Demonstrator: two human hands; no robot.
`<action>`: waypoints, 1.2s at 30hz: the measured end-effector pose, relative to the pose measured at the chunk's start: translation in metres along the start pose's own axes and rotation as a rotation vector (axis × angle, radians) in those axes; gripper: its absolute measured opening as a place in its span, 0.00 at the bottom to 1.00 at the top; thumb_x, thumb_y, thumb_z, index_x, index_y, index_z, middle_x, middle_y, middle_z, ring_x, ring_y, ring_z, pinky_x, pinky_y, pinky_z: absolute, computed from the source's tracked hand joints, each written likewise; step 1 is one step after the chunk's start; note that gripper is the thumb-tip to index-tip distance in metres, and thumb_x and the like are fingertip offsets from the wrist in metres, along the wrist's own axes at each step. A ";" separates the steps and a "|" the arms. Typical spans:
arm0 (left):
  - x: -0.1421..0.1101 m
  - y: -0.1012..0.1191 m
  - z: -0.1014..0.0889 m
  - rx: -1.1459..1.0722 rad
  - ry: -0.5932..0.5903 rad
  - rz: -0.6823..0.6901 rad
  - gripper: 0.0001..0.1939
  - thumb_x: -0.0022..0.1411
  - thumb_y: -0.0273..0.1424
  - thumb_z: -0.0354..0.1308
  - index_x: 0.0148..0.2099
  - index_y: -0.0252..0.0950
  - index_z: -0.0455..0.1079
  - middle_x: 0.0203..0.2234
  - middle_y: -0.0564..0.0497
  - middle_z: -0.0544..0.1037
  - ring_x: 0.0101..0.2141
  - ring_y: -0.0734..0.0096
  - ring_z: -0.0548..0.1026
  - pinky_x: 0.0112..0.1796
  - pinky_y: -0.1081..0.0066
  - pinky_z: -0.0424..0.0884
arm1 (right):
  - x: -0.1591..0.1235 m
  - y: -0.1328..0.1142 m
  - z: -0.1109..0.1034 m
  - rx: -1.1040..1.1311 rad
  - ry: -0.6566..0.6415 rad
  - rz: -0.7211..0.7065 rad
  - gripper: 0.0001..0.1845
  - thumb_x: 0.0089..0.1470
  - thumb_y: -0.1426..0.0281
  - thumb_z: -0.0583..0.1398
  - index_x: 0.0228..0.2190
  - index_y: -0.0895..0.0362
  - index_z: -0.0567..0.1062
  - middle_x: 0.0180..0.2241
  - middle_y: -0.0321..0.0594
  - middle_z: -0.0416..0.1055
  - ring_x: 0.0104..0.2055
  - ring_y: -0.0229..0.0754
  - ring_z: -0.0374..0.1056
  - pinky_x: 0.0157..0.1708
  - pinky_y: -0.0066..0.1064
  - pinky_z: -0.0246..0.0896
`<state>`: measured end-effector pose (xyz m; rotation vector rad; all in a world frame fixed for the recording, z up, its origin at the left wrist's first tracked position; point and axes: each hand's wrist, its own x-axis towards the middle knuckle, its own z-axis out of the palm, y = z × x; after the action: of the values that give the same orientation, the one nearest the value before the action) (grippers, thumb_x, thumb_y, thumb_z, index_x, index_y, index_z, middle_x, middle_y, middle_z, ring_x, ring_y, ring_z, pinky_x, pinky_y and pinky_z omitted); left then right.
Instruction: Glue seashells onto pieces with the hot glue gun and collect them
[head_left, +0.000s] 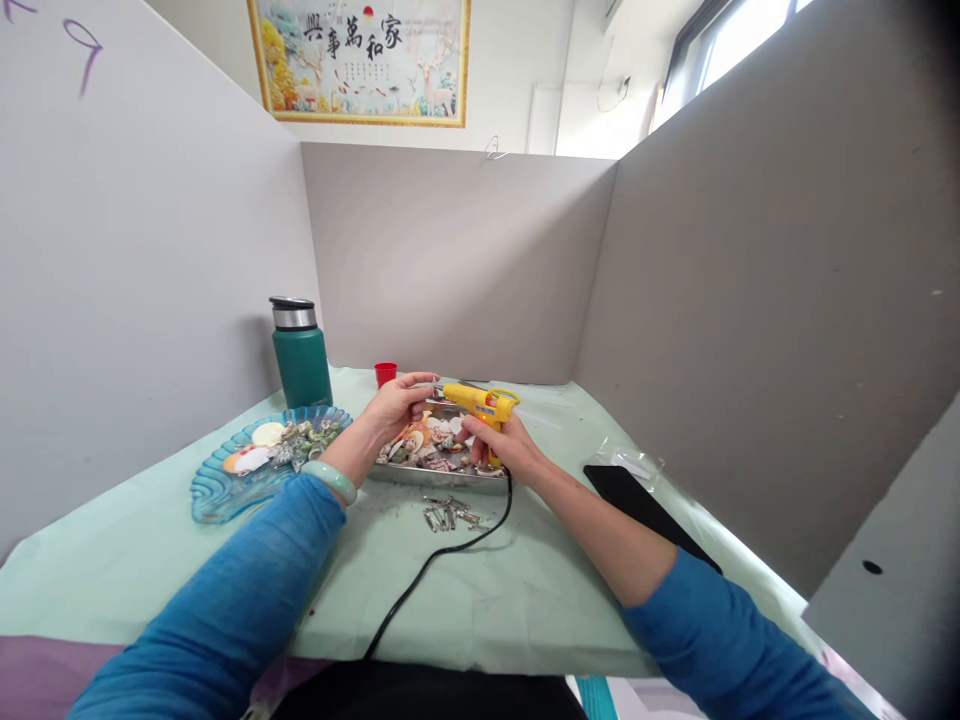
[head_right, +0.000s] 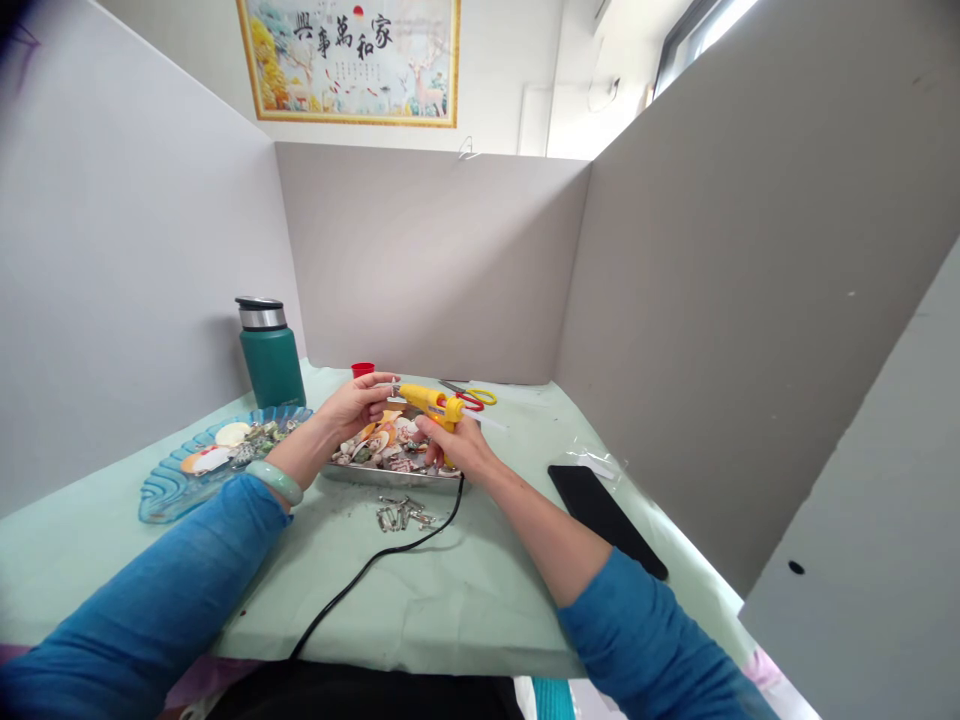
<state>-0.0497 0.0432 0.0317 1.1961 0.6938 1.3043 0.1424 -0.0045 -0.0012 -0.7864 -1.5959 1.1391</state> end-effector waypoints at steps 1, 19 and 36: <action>0.000 0.000 0.000 -0.007 -0.001 0.002 0.17 0.40 0.23 0.68 0.36 0.31 0.71 0.17 0.56 0.68 0.14 0.87 0.55 0.16 0.80 0.49 | 0.000 0.000 0.000 0.000 -0.001 0.001 0.20 0.47 0.55 0.62 0.35 0.59 0.74 0.29 0.41 0.75 0.16 0.32 0.64 0.13 0.24 0.57; 0.002 -0.002 -0.004 -0.013 -0.016 -0.016 0.17 0.41 0.23 0.69 0.37 0.31 0.72 0.18 0.55 0.69 0.14 0.88 0.55 0.15 0.81 0.49 | 0.000 0.000 0.000 -0.008 0.008 -0.003 0.19 0.47 0.55 0.62 0.33 0.58 0.74 0.29 0.42 0.75 0.16 0.32 0.64 0.13 0.25 0.56; 0.001 0.000 -0.003 -0.067 -0.057 -0.058 0.16 0.43 0.21 0.67 0.38 0.31 0.71 0.19 0.56 0.67 0.14 0.87 0.54 0.15 0.81 0.48 | 0.001 0.002 -0.001 -0.009 0.002 -0.002 0.18 0.49 0.56 0.62 0.31 0.59 0.73 0.29 0.42 0.75 0.16 0.31 0.64 0.13 0.24 0.57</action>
<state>-0.0526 0.0449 0.0308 1.1463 0.6340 1.2312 0.1426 -0.0023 -0.0023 -0.7909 -1.6008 1.1305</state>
